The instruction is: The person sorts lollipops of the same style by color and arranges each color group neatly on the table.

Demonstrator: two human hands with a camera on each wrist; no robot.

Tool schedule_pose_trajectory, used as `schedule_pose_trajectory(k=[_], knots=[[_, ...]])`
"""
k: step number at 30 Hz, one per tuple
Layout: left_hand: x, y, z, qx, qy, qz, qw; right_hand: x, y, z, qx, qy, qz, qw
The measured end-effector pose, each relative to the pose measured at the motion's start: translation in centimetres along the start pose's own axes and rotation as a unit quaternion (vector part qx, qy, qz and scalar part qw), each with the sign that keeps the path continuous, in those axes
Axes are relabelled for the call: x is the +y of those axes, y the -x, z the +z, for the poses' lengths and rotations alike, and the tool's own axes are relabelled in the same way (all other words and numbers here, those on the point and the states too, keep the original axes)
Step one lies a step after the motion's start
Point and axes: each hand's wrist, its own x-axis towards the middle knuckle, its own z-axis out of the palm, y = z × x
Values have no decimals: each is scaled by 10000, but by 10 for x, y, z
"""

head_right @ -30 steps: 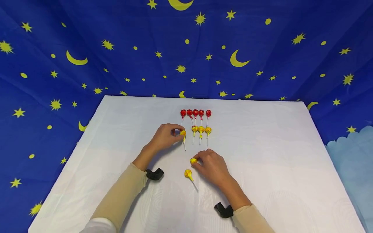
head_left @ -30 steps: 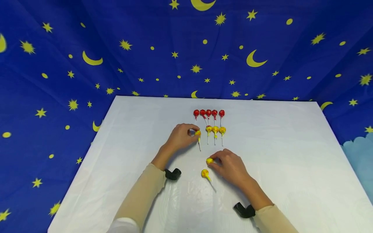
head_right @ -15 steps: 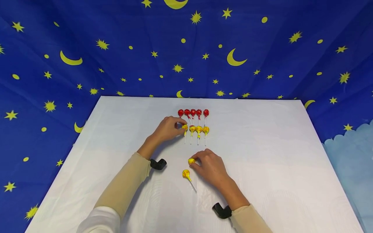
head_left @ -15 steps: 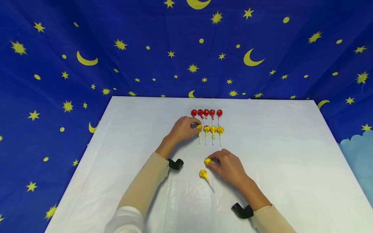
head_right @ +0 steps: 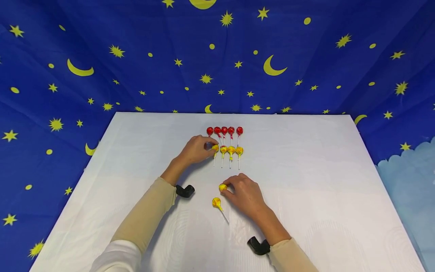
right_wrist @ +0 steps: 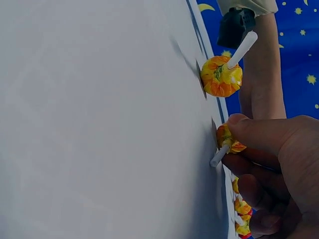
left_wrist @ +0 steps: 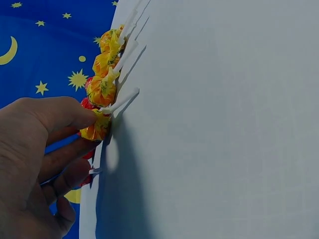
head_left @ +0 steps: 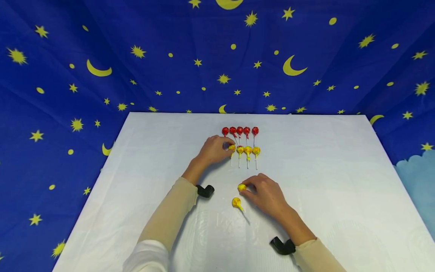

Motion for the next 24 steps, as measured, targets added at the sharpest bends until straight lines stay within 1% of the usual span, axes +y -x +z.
schedule_pose_trajectory(k=[10, 14, 18, 24], knots=[[-2, 3, 1, 241, 61, 137, 9996, 0, -1, 1, 11, 7, 87, 10000], [-4, 6, 0, 368, 259, 77, 9990, 0, -1, 2, -17, 18, 116, 9999], [-3, 10, -3, 502, 410, -8, 9979, 0, -1, 2, -6, -10, 96, 10000], [-5, 18, -6, 649, 640, 15, 9958, 0, -2, 3, -13, -2, 115, 9999]])
